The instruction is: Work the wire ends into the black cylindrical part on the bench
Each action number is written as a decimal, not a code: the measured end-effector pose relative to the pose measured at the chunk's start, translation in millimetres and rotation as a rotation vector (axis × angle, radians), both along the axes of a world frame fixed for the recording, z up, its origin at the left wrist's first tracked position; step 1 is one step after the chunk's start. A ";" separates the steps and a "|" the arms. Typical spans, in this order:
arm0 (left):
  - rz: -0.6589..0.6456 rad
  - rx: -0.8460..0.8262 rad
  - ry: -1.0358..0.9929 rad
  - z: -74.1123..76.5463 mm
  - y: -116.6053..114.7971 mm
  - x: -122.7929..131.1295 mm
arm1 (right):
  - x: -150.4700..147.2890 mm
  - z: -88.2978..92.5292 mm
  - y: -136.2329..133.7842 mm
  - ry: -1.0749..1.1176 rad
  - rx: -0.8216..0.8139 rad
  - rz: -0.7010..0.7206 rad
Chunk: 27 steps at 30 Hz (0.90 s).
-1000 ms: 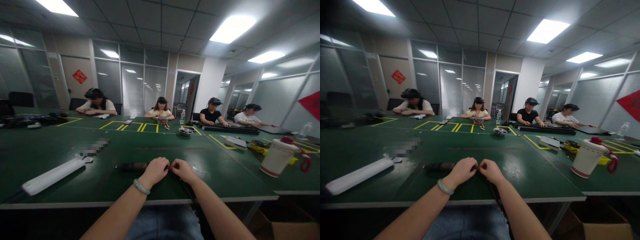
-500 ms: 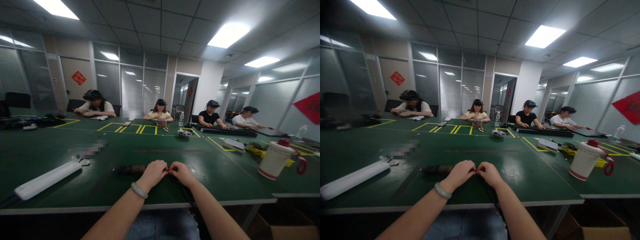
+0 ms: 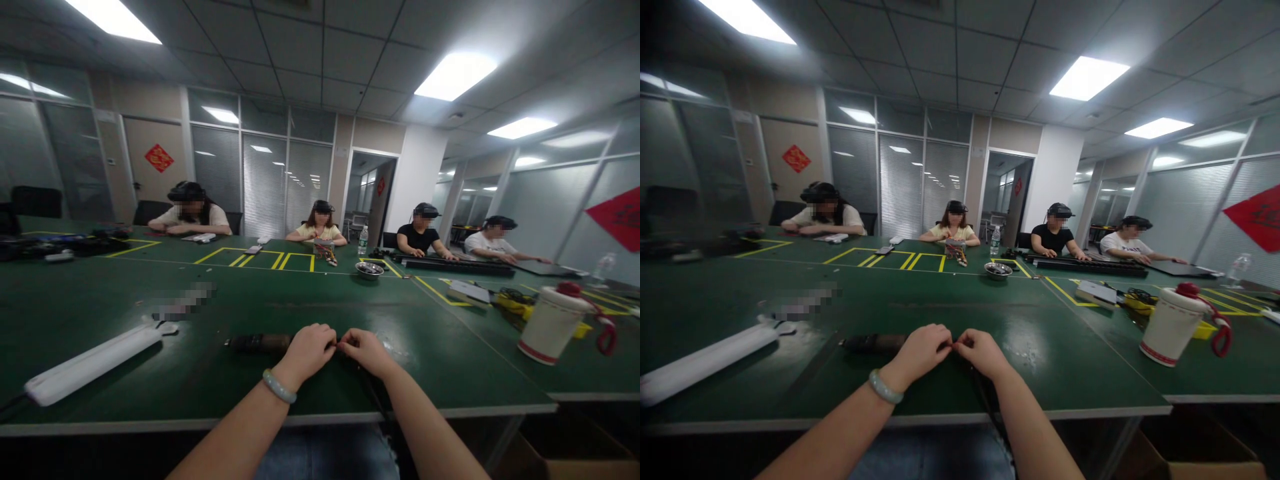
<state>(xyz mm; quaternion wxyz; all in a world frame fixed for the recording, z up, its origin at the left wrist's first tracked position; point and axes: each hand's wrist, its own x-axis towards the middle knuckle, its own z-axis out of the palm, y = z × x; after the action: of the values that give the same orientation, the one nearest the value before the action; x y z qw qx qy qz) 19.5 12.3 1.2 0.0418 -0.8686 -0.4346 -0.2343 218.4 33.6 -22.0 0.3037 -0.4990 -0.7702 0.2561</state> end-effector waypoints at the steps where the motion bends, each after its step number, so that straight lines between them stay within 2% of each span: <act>1: 0.000 0.001 -0.001 -0.9 0.7 -0.1 | 0.0 0.2 -0.2 -0.004 -0.012 0.007; 6: -0.006 0.001 -0.011 -2.8 3.0 0.7 | -0.9 1.2 -0.2 -0.010 -0.052 -0.004; 12: -0.005 -0.015 -0.009 -0.3 1.7 1.5 | -0.3 -4.6 4.7 -0.023 0.034 -0.010; 18: 0.005 -0.020 0.004 2.1 -3.0 0.6 | -1.2 -6.1 4.8 -0.006 0.043 0.004; 27: 0.006 -0.038 -0.030 -2.0 -0.1 0.1 | -0.1 -3.2 3.5 0.013 0.051 -0.001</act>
<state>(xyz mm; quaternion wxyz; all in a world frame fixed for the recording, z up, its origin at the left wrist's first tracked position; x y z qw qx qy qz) 19.6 12.2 -0.8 0.0195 -0.8644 -0.4422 -0.2387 218.3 37.1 -25.2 0.3213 -0.4900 -0.7742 0.2394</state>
